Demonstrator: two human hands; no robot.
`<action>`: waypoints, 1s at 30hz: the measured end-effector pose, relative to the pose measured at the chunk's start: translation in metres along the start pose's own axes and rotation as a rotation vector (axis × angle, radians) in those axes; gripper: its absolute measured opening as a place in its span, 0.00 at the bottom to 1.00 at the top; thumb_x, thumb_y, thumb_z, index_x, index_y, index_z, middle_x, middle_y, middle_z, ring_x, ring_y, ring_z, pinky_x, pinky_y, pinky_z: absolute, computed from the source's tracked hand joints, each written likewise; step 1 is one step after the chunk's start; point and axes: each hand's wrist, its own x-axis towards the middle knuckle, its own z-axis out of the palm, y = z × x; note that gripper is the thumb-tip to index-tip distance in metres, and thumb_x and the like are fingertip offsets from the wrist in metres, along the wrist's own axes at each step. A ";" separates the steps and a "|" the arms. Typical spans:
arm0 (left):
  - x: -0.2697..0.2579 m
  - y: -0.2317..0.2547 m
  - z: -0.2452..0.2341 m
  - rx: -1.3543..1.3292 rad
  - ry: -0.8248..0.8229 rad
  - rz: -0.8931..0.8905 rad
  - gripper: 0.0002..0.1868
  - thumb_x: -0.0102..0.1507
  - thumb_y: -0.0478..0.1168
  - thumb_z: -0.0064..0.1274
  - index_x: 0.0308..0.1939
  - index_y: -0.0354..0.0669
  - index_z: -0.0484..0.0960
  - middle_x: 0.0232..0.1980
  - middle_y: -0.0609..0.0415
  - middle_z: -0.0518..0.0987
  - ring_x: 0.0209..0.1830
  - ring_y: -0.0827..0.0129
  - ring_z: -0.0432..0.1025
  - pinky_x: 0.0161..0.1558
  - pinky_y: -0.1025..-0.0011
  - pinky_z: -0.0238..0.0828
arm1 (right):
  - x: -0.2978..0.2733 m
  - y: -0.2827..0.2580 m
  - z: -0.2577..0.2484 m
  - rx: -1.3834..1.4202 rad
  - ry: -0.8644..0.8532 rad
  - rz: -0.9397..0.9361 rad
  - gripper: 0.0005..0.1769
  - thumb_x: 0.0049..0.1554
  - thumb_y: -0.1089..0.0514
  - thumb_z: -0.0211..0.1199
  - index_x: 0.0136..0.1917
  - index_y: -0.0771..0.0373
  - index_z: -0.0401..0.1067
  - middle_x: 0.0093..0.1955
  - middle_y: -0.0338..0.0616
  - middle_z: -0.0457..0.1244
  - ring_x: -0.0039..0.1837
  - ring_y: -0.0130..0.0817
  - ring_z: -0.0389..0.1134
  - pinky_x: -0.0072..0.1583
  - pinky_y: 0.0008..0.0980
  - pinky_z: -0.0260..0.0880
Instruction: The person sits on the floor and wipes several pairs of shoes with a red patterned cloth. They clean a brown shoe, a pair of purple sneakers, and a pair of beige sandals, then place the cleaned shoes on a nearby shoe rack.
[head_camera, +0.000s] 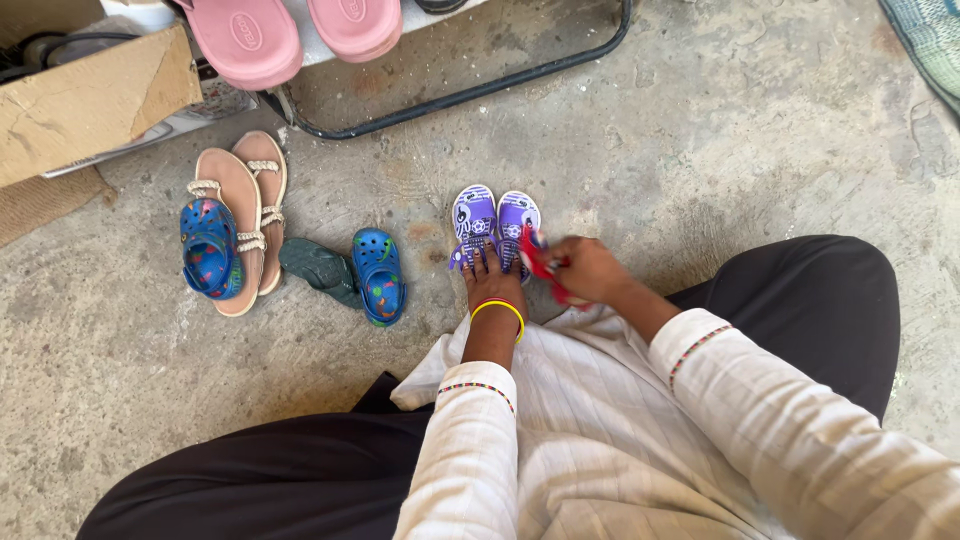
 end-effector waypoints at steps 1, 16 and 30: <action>0.001 -0.001 0.002 -0.011 0.021 0.003 0.27 0.70 0.46 0.38 0.75 0.62 0.64 0.84 0.42 0.42 0.83 0.44 0.40 0.79 0.48 0.28 | 0.002 0.008 -0.006 -0.091 -0.022 -0.065 0.24 0.46 0.65 0.62 0.54 0.48 0.83 0.59 0.44 0.71 0.55 0.44 0.75 0.60 0.38 0.74; -0.013 -0.034 -0.079 -0.311 0.345 0.019 0.15 0.59 0.42 0.57 0.49 0.48 0.86 0.58 0.47 0.80 0.59 0.53 0.74 0.62 0.60 0.70 | -0.018 0.004 -0.017 -0.161 -0.072 0.211 0.25 0.50 0.56 0.61 0.61 0.44 0.79 0.59 0.52 0.70 0.59 0.48 0.73 0.61 0.41 0.73; 0.070 0.005 -0.130 0.040 -0.140 0.108 0.39 0.50 0.48 0.63 0.68 0.59 0.72 0.74 0.51 0.63 0.75 0.50 0.55 0.71 0.53 0.56 | -0.039 -0.041 0.015 -0.245 -0.242 0.100 0.28 0.51 0.62 0.62 0.65 0.47 0.75 0.68 0.53 0.62 0.69 0.50 0.65 0.69 0.42 0.64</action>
